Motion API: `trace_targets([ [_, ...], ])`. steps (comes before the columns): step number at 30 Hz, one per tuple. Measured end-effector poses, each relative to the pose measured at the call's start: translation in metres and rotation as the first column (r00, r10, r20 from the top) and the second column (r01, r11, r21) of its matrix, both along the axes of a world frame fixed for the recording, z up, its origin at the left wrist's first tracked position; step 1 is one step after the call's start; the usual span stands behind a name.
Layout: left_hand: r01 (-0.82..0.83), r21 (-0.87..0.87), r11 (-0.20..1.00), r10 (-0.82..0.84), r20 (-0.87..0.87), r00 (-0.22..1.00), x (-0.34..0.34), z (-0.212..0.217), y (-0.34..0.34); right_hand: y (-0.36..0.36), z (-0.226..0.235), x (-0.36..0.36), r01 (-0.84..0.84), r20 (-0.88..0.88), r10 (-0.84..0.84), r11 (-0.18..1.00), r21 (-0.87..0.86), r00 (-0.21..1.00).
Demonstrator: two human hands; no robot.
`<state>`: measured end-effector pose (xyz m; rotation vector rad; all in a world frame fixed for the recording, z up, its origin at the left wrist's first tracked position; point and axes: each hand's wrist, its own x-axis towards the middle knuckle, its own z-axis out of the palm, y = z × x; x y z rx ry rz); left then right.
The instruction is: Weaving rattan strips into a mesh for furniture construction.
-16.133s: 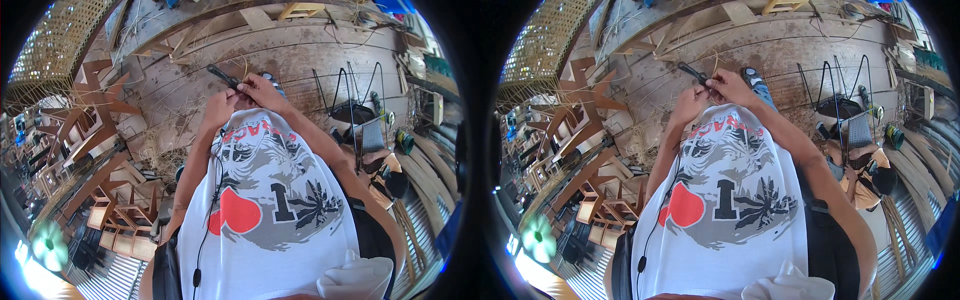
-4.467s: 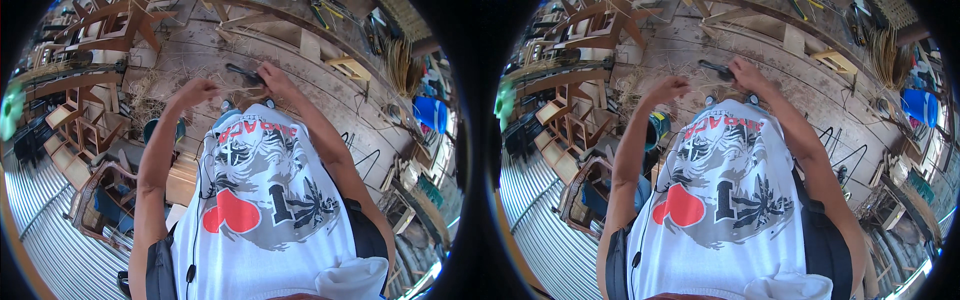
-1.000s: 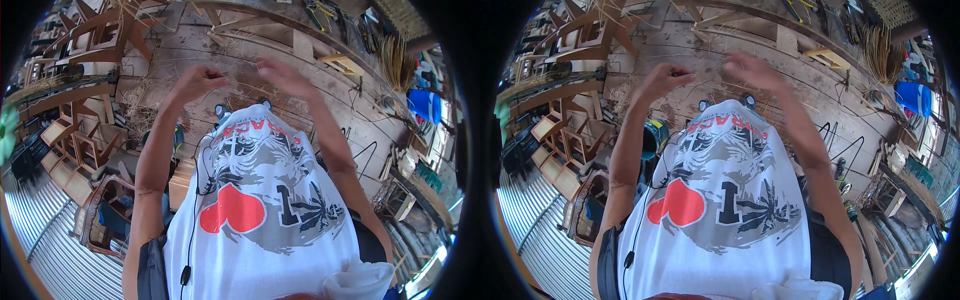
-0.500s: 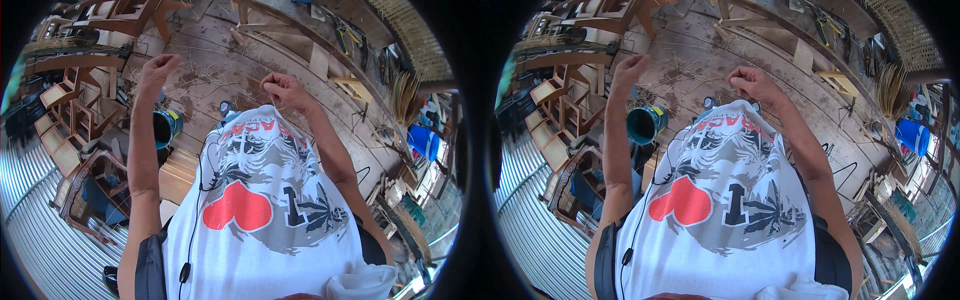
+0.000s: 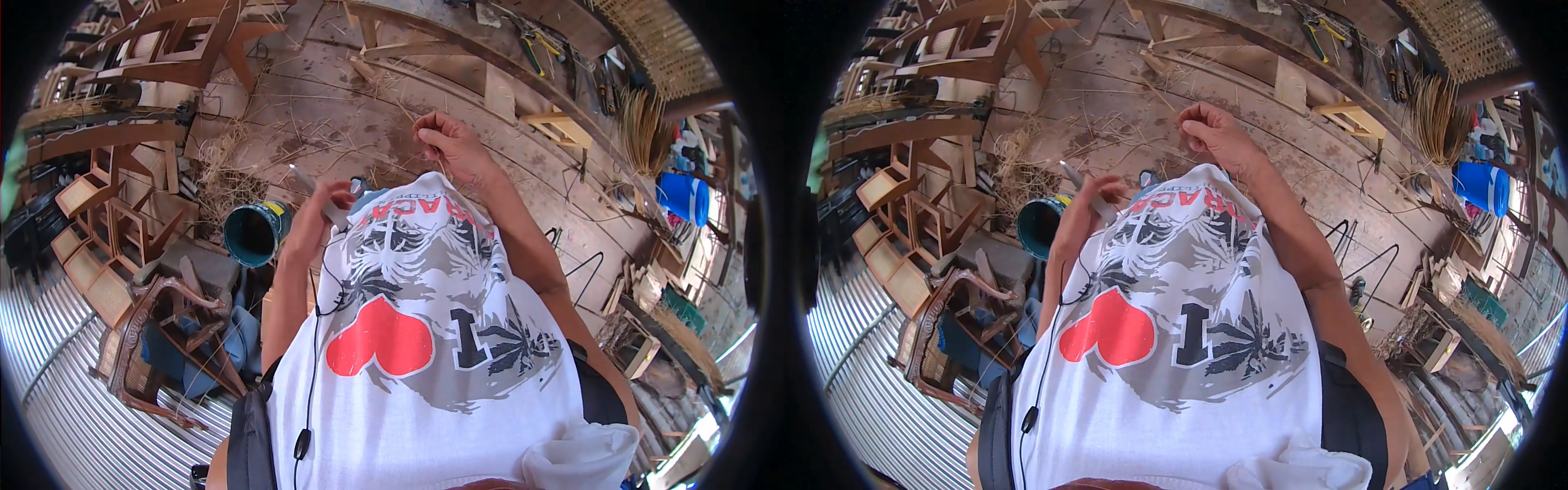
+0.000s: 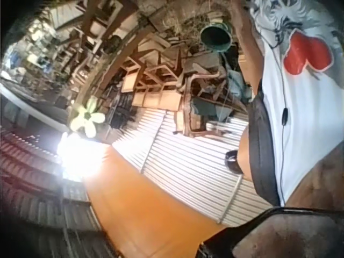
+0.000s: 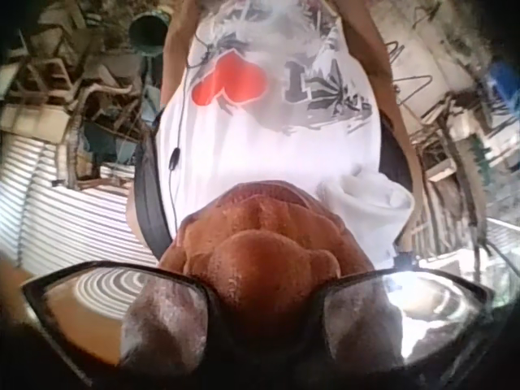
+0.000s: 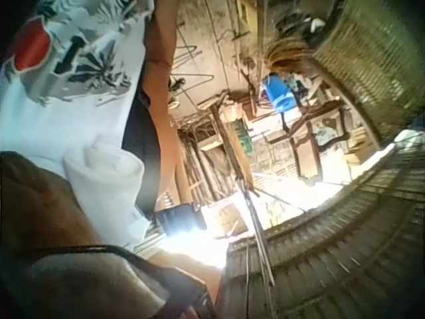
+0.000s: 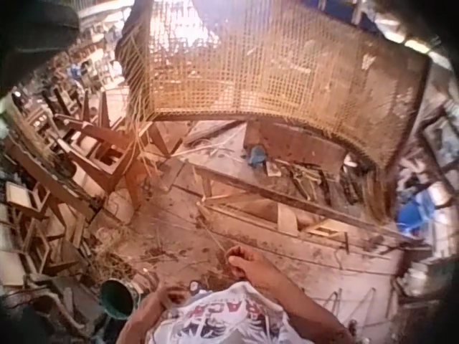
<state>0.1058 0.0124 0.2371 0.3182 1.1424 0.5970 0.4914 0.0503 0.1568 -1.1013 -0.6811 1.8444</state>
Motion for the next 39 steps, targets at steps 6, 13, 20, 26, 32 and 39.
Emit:
trace_targets([
  [6,0.382,0.292,0.877,-0.271,-0.357,0.894,-0.006,-0.011,0.06,0.025,0.017,-0.012,0.023,0.138,-0.023,1.0,-0.003,0.99],
  [13,-0.156,0.351,0.923,0.106,0.159,0.982,0.063,-0.009,0.116,0.057,0.034,-0.034,-0.029,0.152,0.009,0.991,0.131,0.988],
  [20,-0.129,0.528,0.839,0.09,0.099,0.991,0.085,-0.019,0.164,0.046,0.03,-0.044,-0.159,0.29,0.107,0.974,0.163,0.951],
  [26,-0.381,0.398,0.834,0.266,0.314,0.911,0.038,-0.028,0.196,0.0,0.043,-0.034,-0.172,0.315,0.152,0.984,0.036,0.937],
  [32,-0.173,0.318,0.932,0.063,0.329,0.942,0.068,-0.042,0.144,0.022,0.04,-0.052,-0.063,0.256,0.053,0.997,0.032,0.965],
  [39,-0.154,0.366,0.918,0.047,0.285,0.957,0.072,-0.052,0.138,0.035,0.034,-0.066,-0.045,0.237,0.036,0.998,0.034,0.971],
])
